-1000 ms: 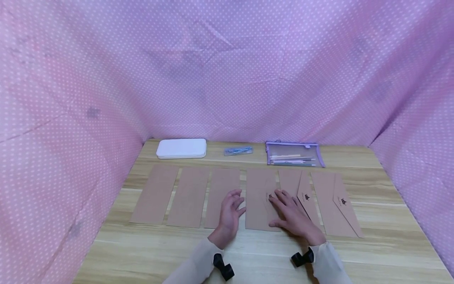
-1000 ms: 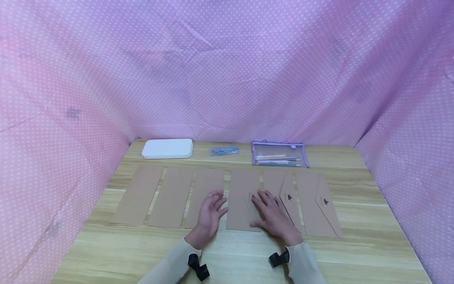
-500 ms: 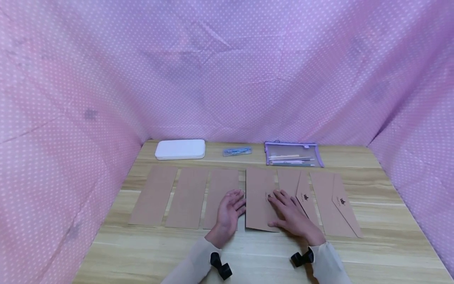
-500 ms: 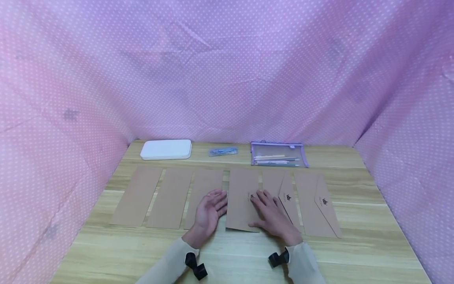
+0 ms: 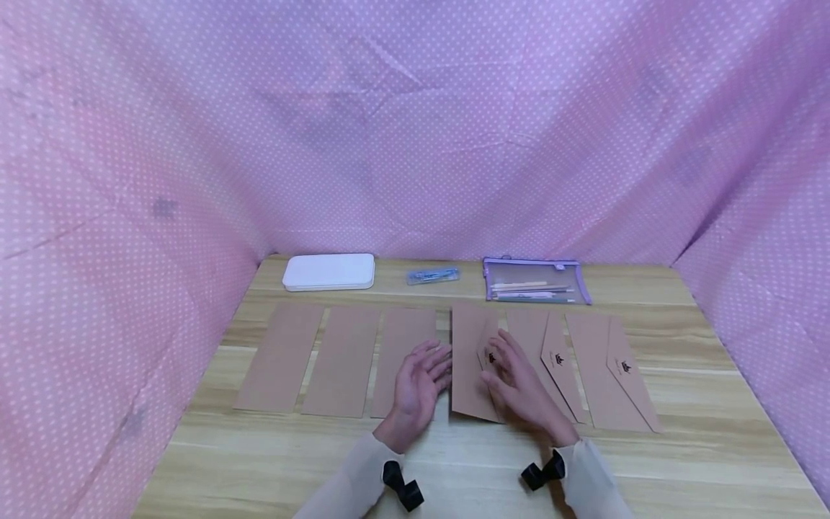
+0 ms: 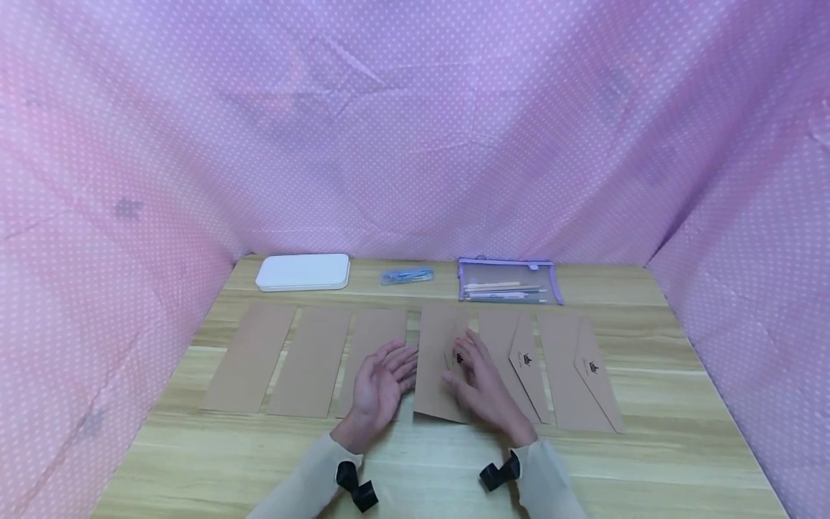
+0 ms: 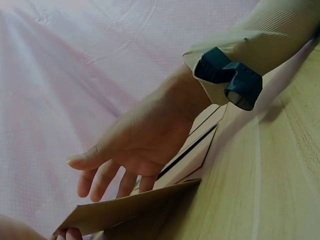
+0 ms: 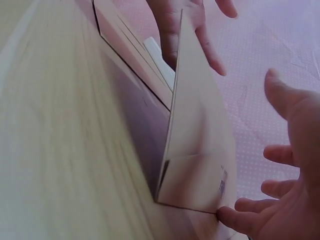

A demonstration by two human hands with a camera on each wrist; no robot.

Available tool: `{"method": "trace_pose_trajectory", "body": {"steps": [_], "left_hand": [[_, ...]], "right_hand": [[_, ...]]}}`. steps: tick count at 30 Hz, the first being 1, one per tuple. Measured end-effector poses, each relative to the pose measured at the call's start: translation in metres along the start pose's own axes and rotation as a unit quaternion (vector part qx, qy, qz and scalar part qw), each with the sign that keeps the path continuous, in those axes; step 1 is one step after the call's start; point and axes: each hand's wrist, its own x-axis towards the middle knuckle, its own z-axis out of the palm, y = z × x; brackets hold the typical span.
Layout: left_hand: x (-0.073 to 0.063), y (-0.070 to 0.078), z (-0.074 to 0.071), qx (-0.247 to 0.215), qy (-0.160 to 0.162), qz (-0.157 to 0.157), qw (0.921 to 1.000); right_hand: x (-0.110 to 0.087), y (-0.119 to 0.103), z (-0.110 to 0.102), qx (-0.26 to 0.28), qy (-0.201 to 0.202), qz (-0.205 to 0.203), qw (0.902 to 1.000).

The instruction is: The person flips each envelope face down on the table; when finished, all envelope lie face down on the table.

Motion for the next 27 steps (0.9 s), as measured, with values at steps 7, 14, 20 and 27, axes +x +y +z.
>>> {"method": "trace_pose_trajectory", "body": {"steps": [7, 14, 20, 27], "left_hand": [[-0.003, 0.005, 0.005, -0.007, -0.027, 0.017, 0.9995], [-0.008, 0.011, 0.013, -0.026, -0.055, 0.035, 0.9976], [-0.011, 0.01, 0.017, -0.03, -0.092, 0.043, 0.9944], [-0.012, 0.001, 0.017, -0.009, -0.126, 0.033, 0.9914]], "right_hand": [[0.003, -0.007, 0.002, 0.046, -0.005, 0.008, 0.9989], [0.005, -0.013, 0.007, 0.118, -0.015, 0.008, 0.9928], [0.005, -0.015, 0.013, 0.148, -0.034, -0.011, 0.9883], [0.005, -0.017, 0.013, 0.16, -0.044, -0.021, 0.986]]}}
